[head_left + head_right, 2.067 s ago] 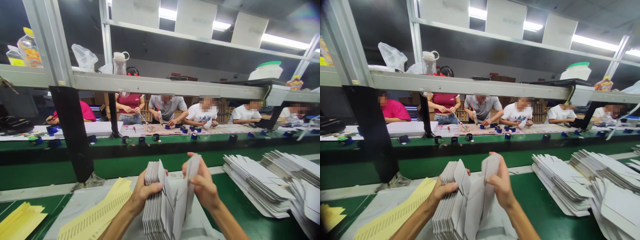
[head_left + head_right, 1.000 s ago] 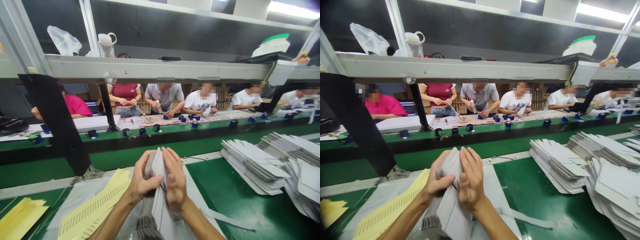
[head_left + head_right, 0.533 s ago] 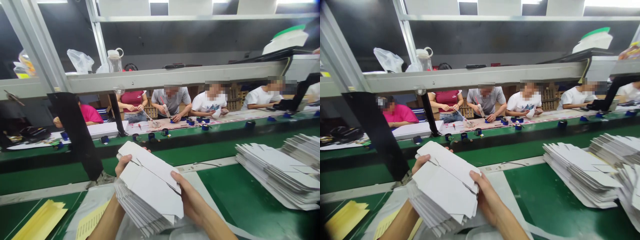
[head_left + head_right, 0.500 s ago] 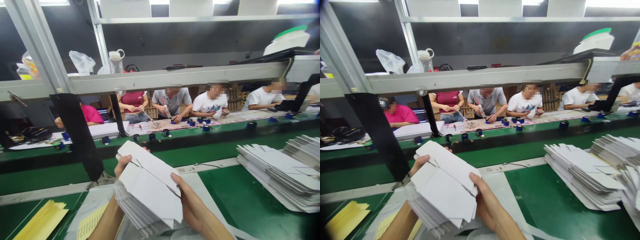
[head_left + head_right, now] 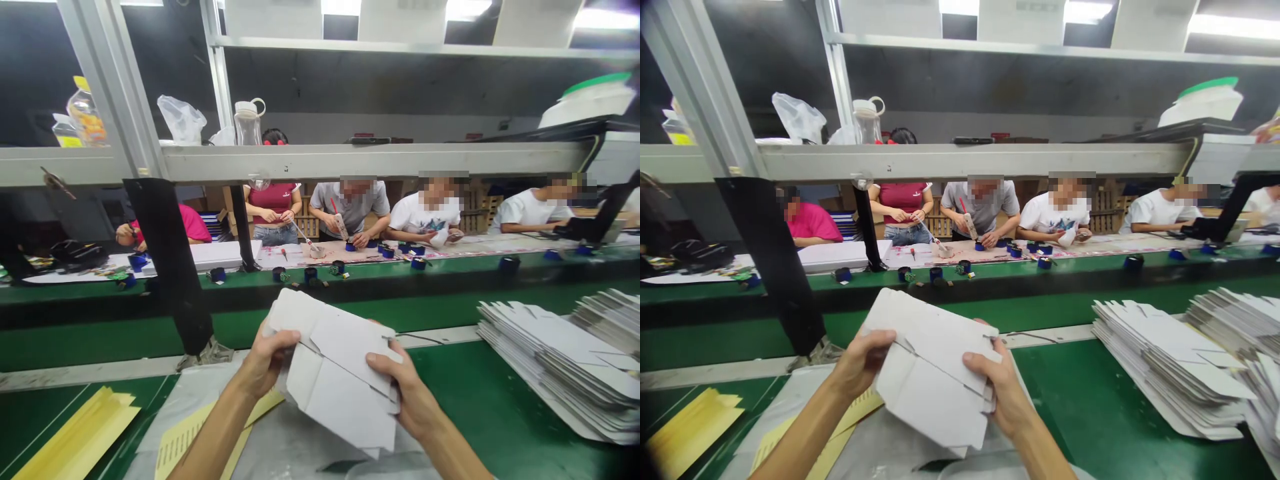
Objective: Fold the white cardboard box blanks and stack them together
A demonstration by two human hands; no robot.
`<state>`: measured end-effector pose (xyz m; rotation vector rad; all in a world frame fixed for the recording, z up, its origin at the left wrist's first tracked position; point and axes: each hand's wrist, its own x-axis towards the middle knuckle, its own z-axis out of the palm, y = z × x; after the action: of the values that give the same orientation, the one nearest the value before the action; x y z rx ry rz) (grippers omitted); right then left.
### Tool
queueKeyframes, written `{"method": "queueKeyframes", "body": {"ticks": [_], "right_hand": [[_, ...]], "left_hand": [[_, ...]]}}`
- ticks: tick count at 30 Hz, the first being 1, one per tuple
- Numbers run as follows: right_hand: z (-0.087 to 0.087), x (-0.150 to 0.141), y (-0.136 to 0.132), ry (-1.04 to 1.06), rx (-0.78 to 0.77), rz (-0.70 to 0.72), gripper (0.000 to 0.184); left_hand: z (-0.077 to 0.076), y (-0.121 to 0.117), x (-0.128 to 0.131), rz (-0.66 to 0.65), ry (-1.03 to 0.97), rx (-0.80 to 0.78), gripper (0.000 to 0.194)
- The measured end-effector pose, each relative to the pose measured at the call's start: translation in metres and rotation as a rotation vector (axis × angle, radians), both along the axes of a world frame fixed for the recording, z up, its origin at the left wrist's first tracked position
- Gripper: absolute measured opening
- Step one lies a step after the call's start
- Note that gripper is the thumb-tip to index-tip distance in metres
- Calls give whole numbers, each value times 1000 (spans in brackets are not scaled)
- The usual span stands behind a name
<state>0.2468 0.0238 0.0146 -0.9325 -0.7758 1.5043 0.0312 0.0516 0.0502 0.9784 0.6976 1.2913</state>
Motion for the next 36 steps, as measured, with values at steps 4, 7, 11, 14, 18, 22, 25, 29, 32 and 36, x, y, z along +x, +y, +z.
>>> {"method": "queueKeyframes", "body": {"ticks": [4, 7, 11, 14, 18, 22, 25, 29, 32, 36], "right_hand": [[3, 29, 11, -205, 196, -71, 97], [-1, 34, 15, -321, 253, -18, 95], [-8, 28, 16, -431, 293, 88, 84], [-11, 26, 15, -483, 298, 128, 89], [-13, 34, 15, -507, 300, 176, 102], [-16, 42, 19, -520, 362, 146, 115], [-17, 39, 20, -536, 371, 121, 104], [-18, 30, 20, -518, 412, 71, 102], [-21, 24, 20, -470, 462, 56, 101], [-25, 16, 17, -419, 524, -7, 89]], "left_hand": [[-10, 4, -14, -61, 168, 42, 70], [-13, 8, -31, -120, 438, 107, 66], [0, 6, -49, -201, 828, 212, 62], [17, -6, -46, -216, 1053, 279, 72], [40, -22, -11, -221, 1519, 498, 88], [56, -21, 29, -173, 1881, 667, 97], [52, -13, 48, -263, 1890, 712, 103], [29, -7, 64, -243, 1852, 827, 98], [18, -6, 74, -154, 1854, 870, 79], [17, -6, 86, -158, 1832, 934, 55]]}}
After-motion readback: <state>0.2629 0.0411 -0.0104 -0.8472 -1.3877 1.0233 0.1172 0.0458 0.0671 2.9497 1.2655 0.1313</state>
